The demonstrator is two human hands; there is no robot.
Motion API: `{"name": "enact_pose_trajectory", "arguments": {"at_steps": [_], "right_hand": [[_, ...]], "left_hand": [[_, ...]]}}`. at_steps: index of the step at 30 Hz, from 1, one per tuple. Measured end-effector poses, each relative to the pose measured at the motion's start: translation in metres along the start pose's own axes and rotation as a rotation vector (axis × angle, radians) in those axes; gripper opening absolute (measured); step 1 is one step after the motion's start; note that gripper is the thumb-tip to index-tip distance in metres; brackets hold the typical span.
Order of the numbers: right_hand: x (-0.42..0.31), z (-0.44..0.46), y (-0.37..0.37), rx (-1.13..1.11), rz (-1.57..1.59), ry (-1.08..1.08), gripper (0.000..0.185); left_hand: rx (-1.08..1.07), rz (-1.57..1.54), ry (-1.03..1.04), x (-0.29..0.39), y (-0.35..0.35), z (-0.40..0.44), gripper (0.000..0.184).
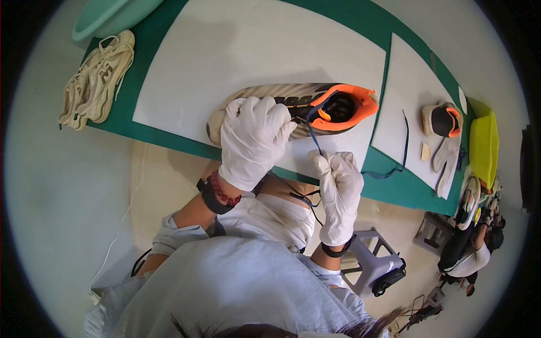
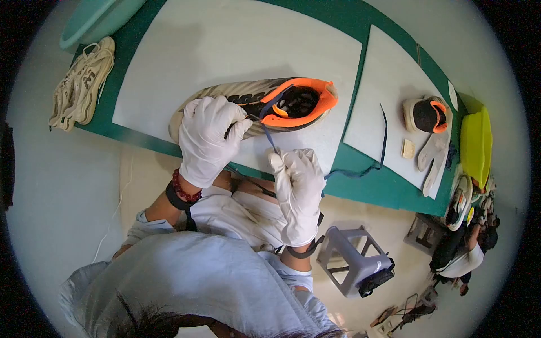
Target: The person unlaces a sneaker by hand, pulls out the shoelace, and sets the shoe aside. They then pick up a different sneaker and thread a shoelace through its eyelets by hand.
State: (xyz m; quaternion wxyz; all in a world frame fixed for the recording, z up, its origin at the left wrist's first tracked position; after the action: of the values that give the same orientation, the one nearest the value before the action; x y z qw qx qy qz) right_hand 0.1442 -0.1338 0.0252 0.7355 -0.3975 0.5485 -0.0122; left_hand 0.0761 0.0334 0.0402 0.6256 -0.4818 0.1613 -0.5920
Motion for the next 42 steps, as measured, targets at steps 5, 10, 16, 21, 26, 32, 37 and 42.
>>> {"name": "enact_pose_trajectory", "arguments": {"at_steps": [5, 10, 16, 21, 26, 32, 37, 42], "right_hand": [[-0.006, -0.009, -0.007, -0.014, 0.05, -0.019, 0.025], [-0.004, -0.011, -0.011, -0.003, 0.079, -0.001, 0.018], [-0.004, -0.011, -0.01, -0.005, 0.097, -0.006, 0.015], [0.003, -0.013, -0.015, -0.015, 0.08, 0.001, 0.017], [-0.01, -0.012, -0.021, -0.023, 0.018, -0.033, 0.021], [-0.002, -0.016, -0.024, -0.024, 0.043, -0.017, 0.018], [0.0, -0.018, -0.027, -0.015, 0.056, -0.03, 0.015], [-0.006, -0.018, -0.029, -0.038, 0.039, -0.063, 0.013]], "left_hand": [[0.011, -0.024, 0.001, -0.001, 0.0, -0.001, 0.021], [0.005, -0.021, 0.005, 0.0, -0.001, 0.0, 0.021], [0.0, -0.021, 0.003, -0.001, -0.001, 0.0, 0.021], [0.015, -0.028, 0.006, -0.001, -0.001, 0.0, 0.021], [0.011, -0.028, 0.008, -0.001, 0.0, -0.001, 0.022], [0.003, -0.025, 0.005, -0.001, 0.0, 0.0, 0.022], [0.007, -0.049, 0.007, -0.001, -0.001, 0.0, 0.022], [0.006, -0.041, 0.007, -0.001, -0.001, 0.0, 0.022]]}}
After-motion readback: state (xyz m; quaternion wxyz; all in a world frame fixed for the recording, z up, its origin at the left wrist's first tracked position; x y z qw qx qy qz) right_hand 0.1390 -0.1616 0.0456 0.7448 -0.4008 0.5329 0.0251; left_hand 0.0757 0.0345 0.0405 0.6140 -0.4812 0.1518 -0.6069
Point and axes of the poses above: each hand's wrist, its own z-axis towards the middle knuckle, its own y-axis out of the palm, x = y × z, the point moved 9 cm from there along z, towards the middle knuckle, and after that the axes turned 3 degrees about z, right-handed, at the moved point
